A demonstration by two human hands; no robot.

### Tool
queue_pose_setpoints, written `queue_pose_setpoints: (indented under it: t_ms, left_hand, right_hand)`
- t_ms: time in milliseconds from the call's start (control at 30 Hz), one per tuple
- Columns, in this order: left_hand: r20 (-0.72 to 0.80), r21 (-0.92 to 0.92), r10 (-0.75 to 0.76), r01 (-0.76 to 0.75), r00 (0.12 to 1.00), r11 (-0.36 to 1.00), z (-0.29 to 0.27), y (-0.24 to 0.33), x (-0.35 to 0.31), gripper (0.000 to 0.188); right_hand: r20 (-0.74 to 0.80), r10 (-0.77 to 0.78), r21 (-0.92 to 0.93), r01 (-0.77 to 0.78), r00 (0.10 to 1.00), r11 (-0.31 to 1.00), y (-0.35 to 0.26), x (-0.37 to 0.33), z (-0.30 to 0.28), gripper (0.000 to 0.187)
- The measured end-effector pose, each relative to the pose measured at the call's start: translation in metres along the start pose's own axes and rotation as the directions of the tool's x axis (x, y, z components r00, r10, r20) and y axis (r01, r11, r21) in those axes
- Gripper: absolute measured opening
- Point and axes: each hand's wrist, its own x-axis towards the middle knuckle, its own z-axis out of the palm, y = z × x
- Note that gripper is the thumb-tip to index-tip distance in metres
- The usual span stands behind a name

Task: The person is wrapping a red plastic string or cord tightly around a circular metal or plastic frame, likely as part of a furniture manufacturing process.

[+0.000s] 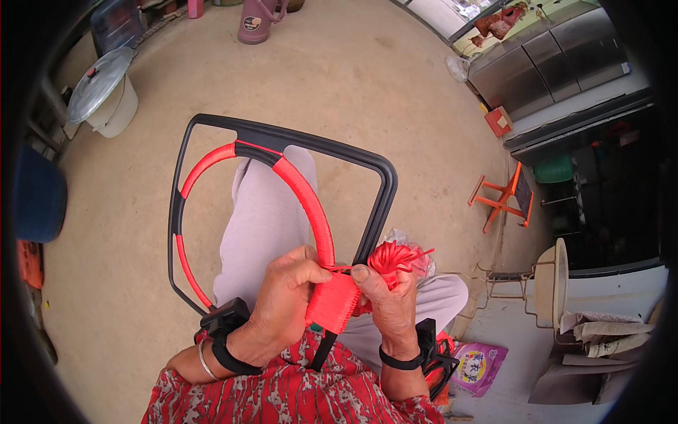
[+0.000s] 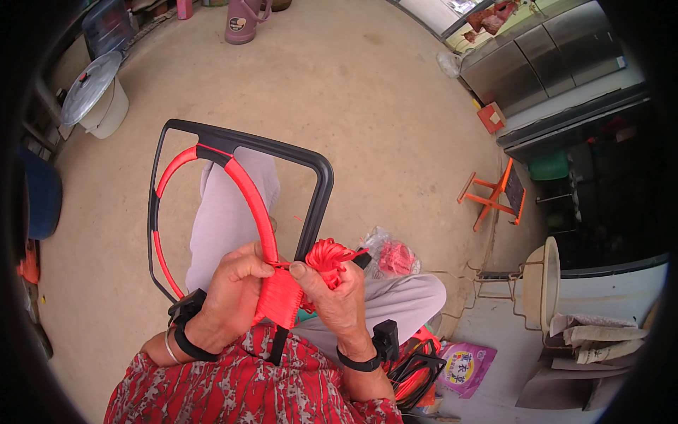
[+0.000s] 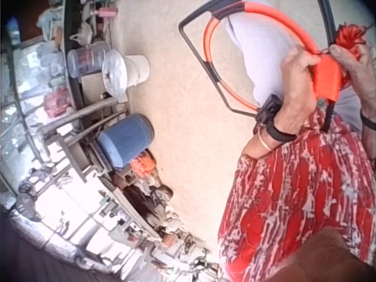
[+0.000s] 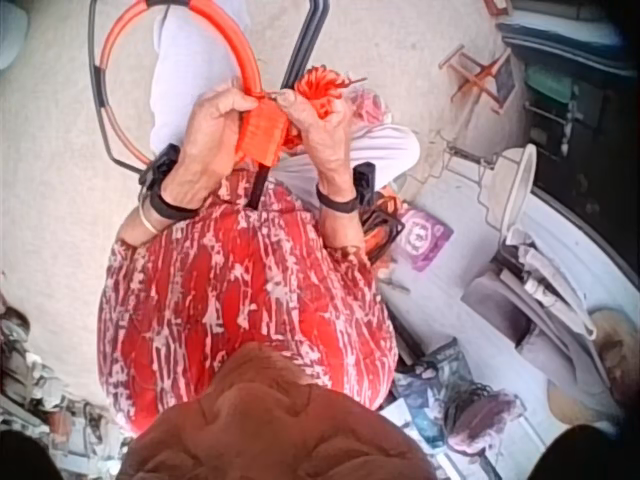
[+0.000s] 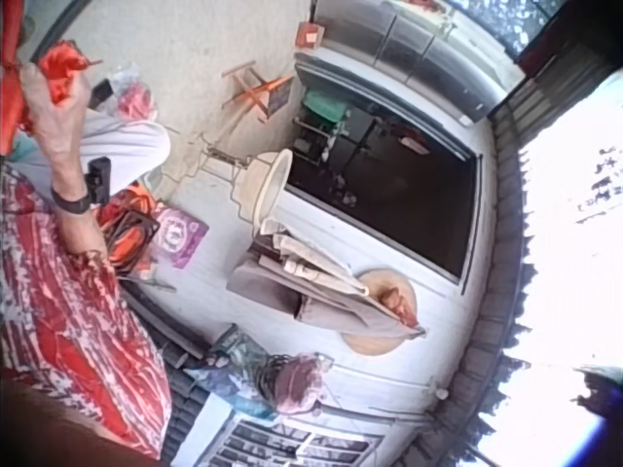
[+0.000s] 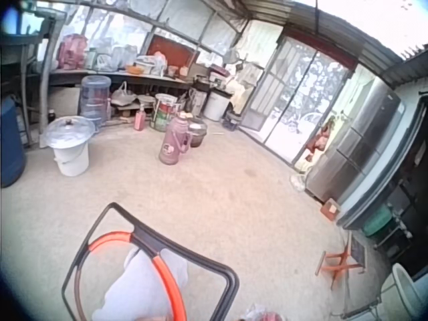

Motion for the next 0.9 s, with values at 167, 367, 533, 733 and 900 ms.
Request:
queue_pose_setpoints:
  t_ms: [167,367,533,733,900]
  left_hand:
    - [0.046,-0.005,-0.015,0.015,0.999,1.000,0.001,0.000,-0.006,0.011]
    - [0.020,-0.040,-0.015,0.016,1.000,0.999,-0.014,-0.011,-0.003,0.007]
    - [0.051,-0.009,-0.058,0.059,0.997,0.998,-0.017,-0.016,-0.004,0.009]
    - [0.100,-0.031,-0.027,0.030,0.995,0.999,-0.014,-0.017,-0.004,0.009]
    - [0.128,-0.042,-0.020,0.025,0.992,0.999,-0.017,-0.019,-0.001,0.010]
  right_hand:
    - [-0.087,-0.056,0.004,0.056,0.995,0.998,0.013,-0.008,0.005,0.026]
    - [-0.132,0.013,0.059,-0.005,0.991,0.998,0.025,-0.015,0.005,0.026]
    - [-0.227,-0.033,0.048,0.045,0.973,0.998,0.021,-0.019,0.010,0.027]
    - [-0.223,-0.016,-0.059,0.003,0.975,0.998,0.021,-0.019,0.007,0.021]
    - [-0.174,0.049,-0.118,-0.070,0.984,0.991,0.013,-0.015,0.004,0.017]
